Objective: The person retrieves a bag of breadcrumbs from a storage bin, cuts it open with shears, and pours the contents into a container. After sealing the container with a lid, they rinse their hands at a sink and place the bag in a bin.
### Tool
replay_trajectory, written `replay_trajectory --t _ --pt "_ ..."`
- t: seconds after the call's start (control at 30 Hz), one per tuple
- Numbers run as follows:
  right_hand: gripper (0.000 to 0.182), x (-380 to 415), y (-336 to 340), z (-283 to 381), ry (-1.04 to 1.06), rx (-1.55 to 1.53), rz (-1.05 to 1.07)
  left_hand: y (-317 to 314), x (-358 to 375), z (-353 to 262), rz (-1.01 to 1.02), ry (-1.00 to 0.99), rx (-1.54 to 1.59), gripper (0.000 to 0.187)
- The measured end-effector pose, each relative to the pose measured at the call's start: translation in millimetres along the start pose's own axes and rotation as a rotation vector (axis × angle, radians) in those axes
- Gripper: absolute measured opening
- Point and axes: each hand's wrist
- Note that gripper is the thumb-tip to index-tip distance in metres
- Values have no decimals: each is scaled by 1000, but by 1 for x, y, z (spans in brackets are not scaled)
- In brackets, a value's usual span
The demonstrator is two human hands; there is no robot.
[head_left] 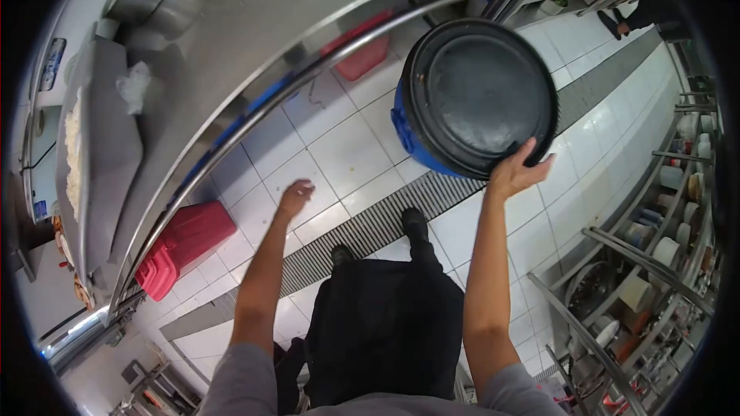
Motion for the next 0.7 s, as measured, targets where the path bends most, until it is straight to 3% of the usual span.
replay_trajectory --t 0.07,0.13,0.4,0.53,0.7 --pt "75 1 4 11 25 -66 -32 21 -26 -22 -70 215 114 40" --pt "71 2 8 14 15 -118 -1 36 -56 -25 -155 304 9 37" --pt "59 4 6 7 56 -273 -65 47 -101 -36 -277 321 21 30" --pt "51 0 3 -1 225 -238 -136 60 -117 -5 -267 294 29 32" --pt "38 -10 3 -5 689 -187 -294 81 -141 21 -397 275 79 35"
Point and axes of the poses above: each hand's wrist, its own x-axis away from the middle knuckle, its own y-axis out of the back of the hand, z = x × y, and after that the axes turned 13 degrees about -z, right-handed
